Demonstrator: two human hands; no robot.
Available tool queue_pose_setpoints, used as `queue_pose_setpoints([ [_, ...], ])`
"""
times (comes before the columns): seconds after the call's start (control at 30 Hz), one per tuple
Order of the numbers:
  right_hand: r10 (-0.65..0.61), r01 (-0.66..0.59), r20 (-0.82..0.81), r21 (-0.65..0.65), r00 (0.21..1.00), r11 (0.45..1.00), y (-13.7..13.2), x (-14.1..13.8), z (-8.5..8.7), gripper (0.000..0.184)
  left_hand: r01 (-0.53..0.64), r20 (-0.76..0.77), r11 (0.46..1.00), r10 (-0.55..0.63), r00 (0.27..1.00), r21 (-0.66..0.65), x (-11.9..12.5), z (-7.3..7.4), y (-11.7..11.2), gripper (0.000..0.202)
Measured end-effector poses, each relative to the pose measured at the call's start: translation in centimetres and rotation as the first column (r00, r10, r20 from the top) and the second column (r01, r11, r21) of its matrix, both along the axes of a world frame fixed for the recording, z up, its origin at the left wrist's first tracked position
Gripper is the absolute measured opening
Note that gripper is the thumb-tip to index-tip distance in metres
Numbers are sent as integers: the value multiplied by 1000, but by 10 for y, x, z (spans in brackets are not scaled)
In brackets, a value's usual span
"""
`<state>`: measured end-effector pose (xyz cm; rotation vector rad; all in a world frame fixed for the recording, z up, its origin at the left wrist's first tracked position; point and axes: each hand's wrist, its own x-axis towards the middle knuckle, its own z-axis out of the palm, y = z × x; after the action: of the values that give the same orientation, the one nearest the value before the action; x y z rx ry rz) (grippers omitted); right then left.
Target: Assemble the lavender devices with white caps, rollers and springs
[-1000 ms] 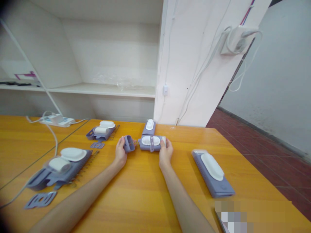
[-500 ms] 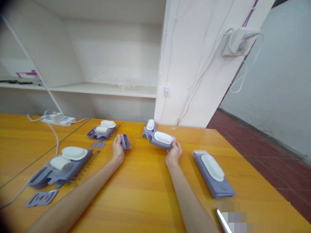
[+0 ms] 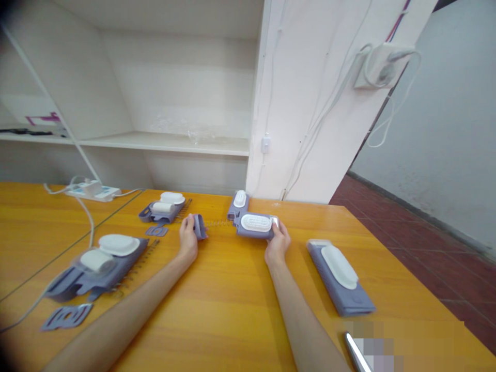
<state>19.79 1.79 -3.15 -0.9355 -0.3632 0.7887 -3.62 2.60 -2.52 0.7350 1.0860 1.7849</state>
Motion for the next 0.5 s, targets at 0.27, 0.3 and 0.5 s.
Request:
queue_pose_setpoints([
  [0.27, 75, -80, 112, 39, 991, 996, -2, -9, -6, 48, 174, -98, 984, -169, 981, 36, 7, 4, -8, 42],
  [0.3, 101, -108, 143, 47, 985, 993, -3, -12, -6, 48, 206, -107, 978, -201, 974, 36, 8, 4, -9, 42],
  [0.5, 188, -214, 305, 51, 933, 976, -12, -32, -8, 52, 207, -256, 976, -184, 949, 66, 13, 6, -11, 35],
])
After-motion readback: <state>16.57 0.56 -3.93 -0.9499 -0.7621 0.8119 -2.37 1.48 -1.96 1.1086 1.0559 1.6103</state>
